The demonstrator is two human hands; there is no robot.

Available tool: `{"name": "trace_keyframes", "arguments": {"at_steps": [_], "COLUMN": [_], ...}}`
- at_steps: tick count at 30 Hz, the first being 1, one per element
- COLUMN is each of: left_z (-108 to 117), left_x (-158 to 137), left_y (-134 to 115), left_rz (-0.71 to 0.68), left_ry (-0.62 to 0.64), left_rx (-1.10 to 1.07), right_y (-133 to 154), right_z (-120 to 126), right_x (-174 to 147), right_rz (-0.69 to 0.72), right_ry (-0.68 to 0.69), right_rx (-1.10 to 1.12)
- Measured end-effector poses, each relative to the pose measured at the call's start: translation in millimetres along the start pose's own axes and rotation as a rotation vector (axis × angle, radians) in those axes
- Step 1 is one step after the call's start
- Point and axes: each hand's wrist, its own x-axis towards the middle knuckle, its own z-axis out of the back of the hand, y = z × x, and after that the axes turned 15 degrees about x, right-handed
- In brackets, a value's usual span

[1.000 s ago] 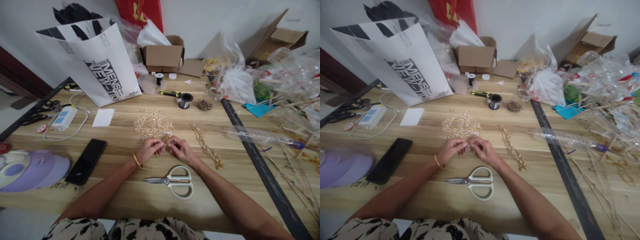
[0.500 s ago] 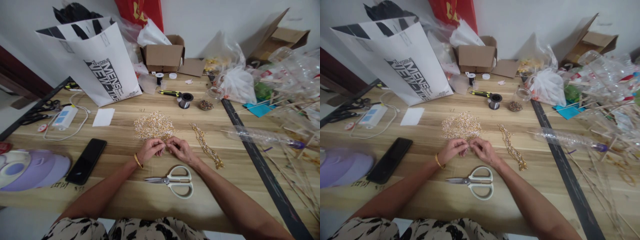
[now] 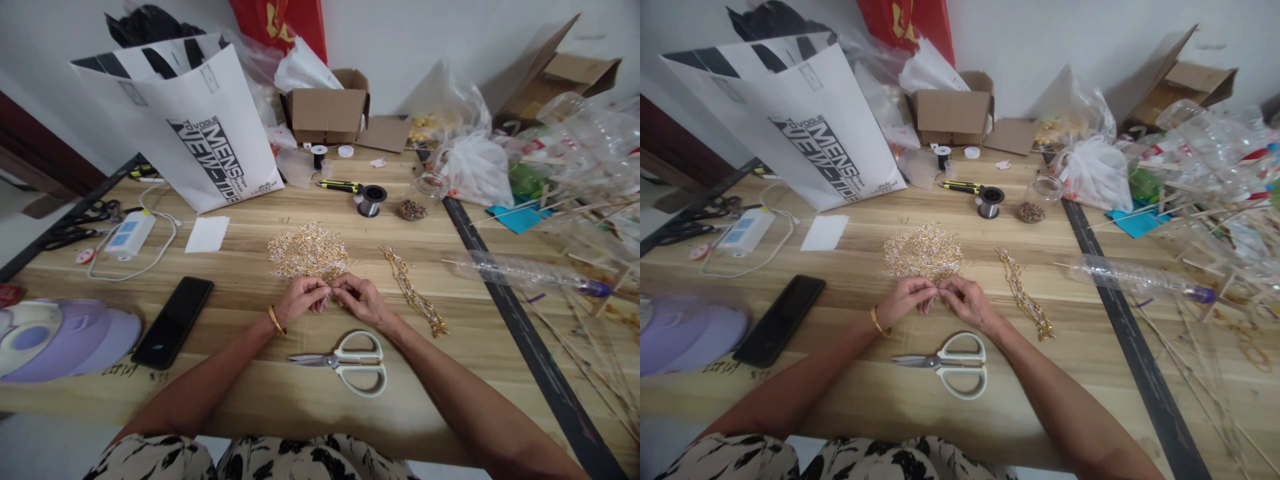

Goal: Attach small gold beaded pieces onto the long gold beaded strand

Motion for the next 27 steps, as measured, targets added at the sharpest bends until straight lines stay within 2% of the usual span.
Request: {"name": "trace_keyframes", "arguments": {"at_steps": [7,19,27], "left_z": [0.2,0.2,0.4], "left_x": [-0.8,-0.1,-0.2], "left_y": [-0.7,-0.9,-1.3], "left_rz": [-0.003,0.016,0.021], "left_ry": [-0.024,-0.045,-0.053], "left_rx": [-0.005,-0.027,-0.033], "right_y": [-1.3,-5.2,-4.9], "right_z": [-0.6,-1.6,-1.5], "right_x": [-1.7,-3.7,-3.7], "right_rz": [0.011,0.058,0.074], "right_ry": [-0.036,-0.126,-0.137], "right_rx": [-0.075,-0.100,-0.096]}}
